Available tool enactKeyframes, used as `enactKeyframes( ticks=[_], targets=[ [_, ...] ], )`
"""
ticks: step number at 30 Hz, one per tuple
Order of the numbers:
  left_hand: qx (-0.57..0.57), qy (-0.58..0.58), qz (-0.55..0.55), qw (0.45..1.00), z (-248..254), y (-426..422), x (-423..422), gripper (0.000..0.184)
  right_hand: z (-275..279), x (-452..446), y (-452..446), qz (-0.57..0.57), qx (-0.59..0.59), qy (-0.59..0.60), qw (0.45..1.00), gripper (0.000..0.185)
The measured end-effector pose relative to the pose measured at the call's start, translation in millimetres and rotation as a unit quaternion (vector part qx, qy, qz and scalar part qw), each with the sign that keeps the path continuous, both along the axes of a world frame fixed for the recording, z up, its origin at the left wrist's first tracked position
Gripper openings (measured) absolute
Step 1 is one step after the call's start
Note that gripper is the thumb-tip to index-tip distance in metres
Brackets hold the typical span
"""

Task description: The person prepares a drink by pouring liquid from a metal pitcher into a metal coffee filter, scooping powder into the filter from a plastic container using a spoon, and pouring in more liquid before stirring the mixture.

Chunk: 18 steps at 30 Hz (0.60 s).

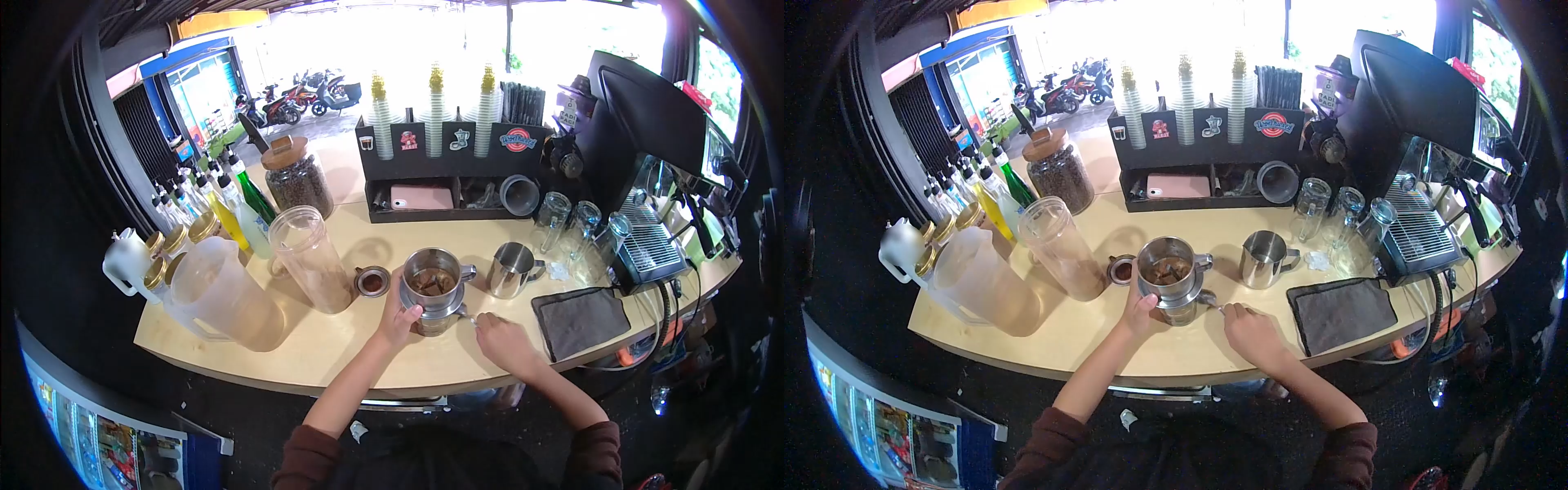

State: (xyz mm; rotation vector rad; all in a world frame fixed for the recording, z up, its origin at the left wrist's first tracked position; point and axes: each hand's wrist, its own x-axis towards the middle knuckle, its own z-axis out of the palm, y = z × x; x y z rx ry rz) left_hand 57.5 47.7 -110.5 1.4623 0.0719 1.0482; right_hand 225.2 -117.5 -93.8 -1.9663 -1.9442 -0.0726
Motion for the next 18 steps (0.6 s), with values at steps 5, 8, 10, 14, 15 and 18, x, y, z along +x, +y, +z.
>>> enactKeyframes(
  ticks=[5,8,10,14,15,18],
  targets=[
    [-0.005,-0.016,0.0,1.0,-1,1,4,0.086,33,29,-7,-0.123,-0.05,0.036,0.99,0.014],
    [0.007,-0.018,-0.01,1.0,6,-1,3,0.086,99,29,-16,-0.105,0.069,0.082,0.989,0.014],
    [0.016,-0.015,-0.016,1.0,6,-1,1,0.084,132,20,-12,-0.03,0.107,0.039,0.993,0.016],
    [-0.005,-0.043,-0.04,0.998,8,-2,5,0.082,161,-3,9,0.119,0.065,-0.091,0.987,0.021],
    [-0.014,-0.054,-0.049,0.997,8,-2,6,0.081,162,-7,19,0.119,0.064,-0.092,0.987,0.021],
    [-0.046,-0.063,-0.068,0.995,3,-3,7,0.079,167,-12,40,0.144,0.039,-0.166,0.975,0.02]
  ],
)
